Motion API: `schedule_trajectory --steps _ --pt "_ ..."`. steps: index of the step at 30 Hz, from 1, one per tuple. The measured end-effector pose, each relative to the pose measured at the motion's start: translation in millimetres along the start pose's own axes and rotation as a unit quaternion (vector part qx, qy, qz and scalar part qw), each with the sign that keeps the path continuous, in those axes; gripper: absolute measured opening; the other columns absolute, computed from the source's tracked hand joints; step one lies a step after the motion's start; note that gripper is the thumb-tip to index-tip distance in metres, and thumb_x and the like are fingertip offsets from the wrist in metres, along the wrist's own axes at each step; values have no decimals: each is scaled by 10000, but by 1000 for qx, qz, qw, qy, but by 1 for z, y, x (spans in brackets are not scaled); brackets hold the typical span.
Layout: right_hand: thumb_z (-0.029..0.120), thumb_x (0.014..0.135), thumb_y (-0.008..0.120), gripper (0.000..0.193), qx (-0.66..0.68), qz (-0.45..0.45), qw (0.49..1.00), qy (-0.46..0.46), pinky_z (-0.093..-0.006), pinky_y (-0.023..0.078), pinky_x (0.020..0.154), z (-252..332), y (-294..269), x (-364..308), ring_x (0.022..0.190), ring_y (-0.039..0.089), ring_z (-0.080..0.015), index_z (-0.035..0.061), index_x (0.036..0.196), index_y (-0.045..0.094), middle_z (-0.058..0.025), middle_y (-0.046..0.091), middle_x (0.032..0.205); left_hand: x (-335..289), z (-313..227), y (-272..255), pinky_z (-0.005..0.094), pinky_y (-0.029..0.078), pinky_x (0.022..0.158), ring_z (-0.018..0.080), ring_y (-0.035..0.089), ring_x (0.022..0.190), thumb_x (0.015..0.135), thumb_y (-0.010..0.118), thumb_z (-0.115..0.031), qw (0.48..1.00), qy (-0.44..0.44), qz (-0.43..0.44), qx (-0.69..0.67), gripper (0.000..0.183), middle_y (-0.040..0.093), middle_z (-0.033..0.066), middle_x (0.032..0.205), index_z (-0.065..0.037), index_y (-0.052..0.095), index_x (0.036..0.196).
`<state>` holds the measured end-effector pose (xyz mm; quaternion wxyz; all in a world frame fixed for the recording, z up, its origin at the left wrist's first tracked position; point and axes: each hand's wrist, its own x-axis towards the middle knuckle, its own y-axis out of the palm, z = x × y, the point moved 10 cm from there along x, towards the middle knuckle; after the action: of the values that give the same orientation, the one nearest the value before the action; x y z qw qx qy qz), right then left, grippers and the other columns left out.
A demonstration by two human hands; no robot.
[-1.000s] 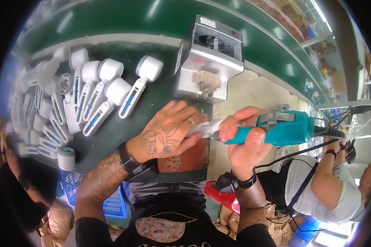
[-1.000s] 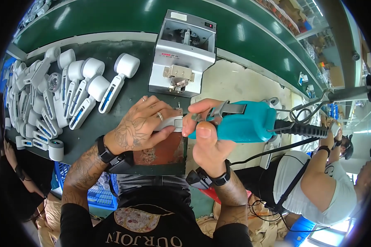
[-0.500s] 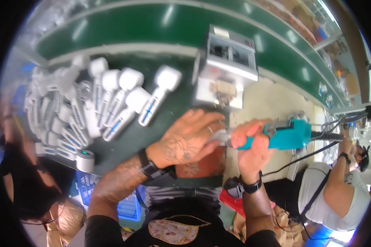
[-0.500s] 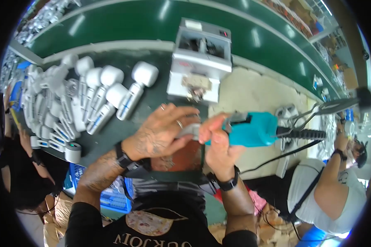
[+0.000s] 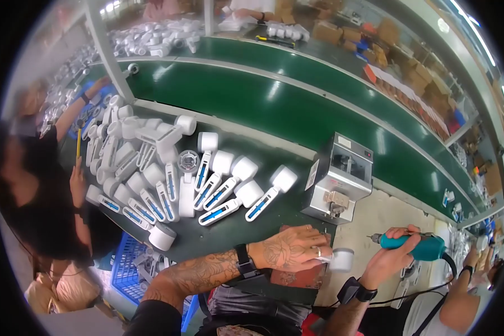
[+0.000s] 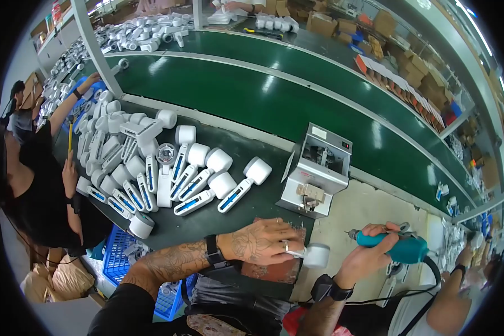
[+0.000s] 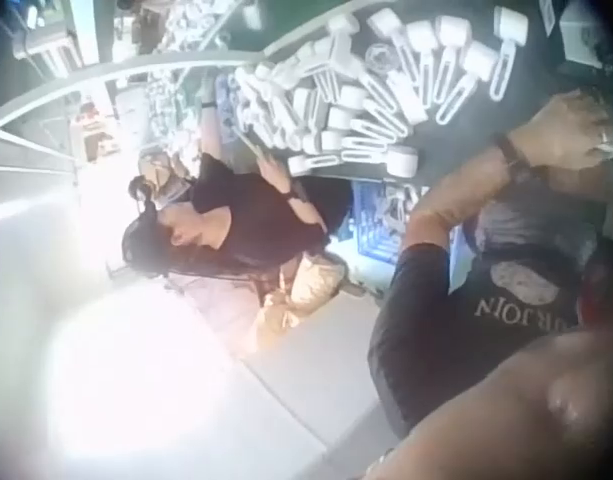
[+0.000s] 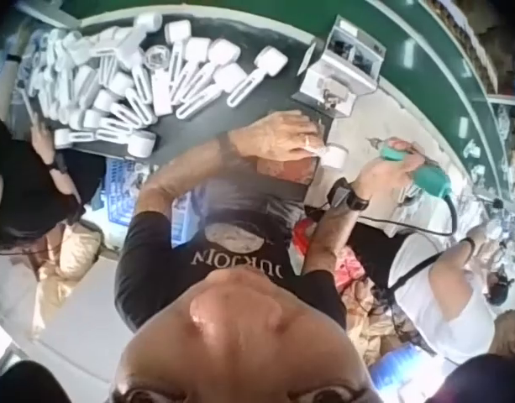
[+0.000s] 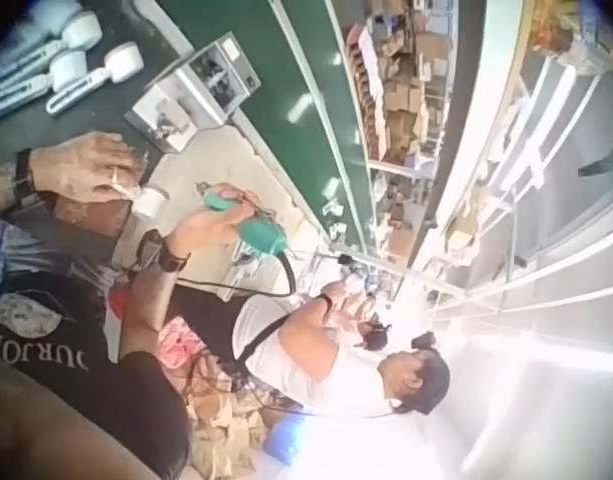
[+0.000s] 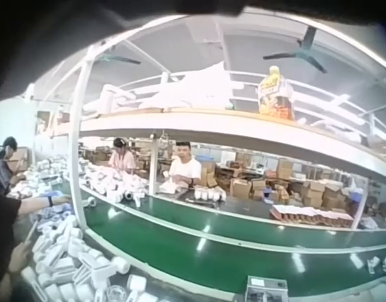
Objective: The person picks up a white fan component, fits a battery into the handle, and secures the casing with a screw using a power screwdriver. Each completed fan is then placed onto the green conveyor belt.
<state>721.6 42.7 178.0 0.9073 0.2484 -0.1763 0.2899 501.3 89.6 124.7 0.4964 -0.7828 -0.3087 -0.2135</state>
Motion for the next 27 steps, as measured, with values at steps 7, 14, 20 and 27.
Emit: schedule_trajectory --steps 7,14,20,27 --pt "299 1046 545 305 -90 35 995 6 -269 430 639 -36 0 8 695 519 -135 1 1108 535 -38 532 756 -3 1 5 367 524 867 262 635 1018 902 690 -262 1000 -14 10 5 291 635 108 1092 -42 664 1092" --pt "269 1035 568 303 -47 88 995 17 -279 464 636 -49 -9 4 722 541 -142 -5 1152 510 -50 556 798 -4 8 6 372 535 815 271 646 937 926 659 -180 999 -44 -16 -4 188 651 118 972 -14 673 1012" --pt "302 1025 587 353 -49 110 993 7 -286 465 643 -51 -7 6 724 540 -157 -7 1170 496 -56 556 803 -2 10 -4 373 538 748 276 641 847 915 661 -156 998 -46 -37 12 157 648 111 928 -6 664 960" --pt "390 975 652 505 -29 135 990 -11 -300 454 676 -53 -3 -3 732 543 -167 -24 1214 490 -59 556 810 0 7 -10 365 539 739 271 636 856 910 695 -270 998 -39 -36 -18 238 644 102 930 -46 662 984"
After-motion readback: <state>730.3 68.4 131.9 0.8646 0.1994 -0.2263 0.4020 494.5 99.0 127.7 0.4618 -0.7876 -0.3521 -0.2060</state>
